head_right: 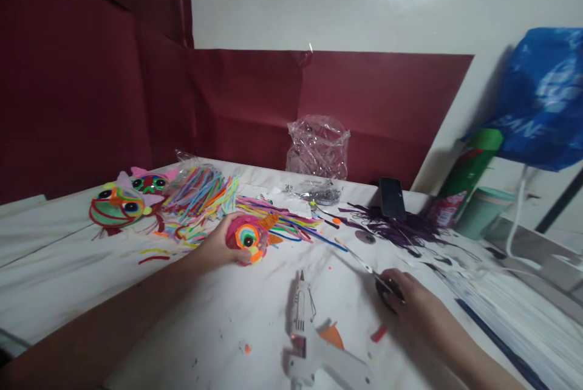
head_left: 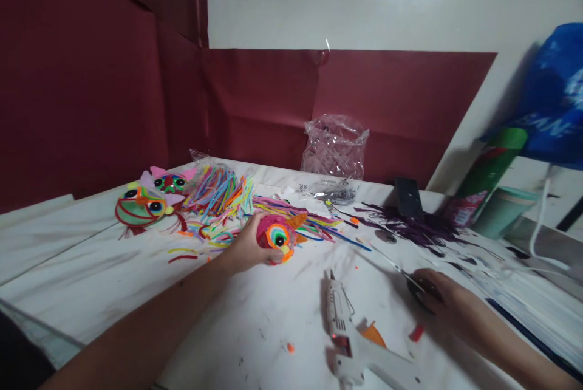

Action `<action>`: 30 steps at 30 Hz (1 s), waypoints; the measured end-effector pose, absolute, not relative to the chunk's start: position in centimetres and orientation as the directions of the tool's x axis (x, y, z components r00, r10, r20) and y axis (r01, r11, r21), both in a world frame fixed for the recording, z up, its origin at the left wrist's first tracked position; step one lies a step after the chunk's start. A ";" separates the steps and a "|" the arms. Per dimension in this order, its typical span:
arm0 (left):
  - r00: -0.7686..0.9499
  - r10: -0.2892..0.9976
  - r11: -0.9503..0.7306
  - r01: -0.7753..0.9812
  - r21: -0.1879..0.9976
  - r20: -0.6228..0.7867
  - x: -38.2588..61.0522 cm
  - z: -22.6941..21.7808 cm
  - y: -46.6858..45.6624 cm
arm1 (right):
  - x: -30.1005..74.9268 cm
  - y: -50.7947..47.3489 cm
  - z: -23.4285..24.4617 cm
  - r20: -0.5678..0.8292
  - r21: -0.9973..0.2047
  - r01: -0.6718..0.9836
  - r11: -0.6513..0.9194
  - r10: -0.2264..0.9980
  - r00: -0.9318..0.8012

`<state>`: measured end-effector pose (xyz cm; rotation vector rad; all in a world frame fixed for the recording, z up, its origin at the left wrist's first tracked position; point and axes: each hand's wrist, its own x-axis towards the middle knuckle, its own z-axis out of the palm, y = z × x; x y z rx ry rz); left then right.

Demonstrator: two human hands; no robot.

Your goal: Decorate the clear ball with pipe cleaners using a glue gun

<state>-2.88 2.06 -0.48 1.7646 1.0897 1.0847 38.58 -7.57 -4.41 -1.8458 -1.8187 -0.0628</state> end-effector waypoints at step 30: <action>0.805 0.592 -0.316 0.181 0.931 0.044 -6.2 2.6 2.4 | 23.4 -1.4 7.6 0.198 -0.253 0.508 0.823 0.558 -0.806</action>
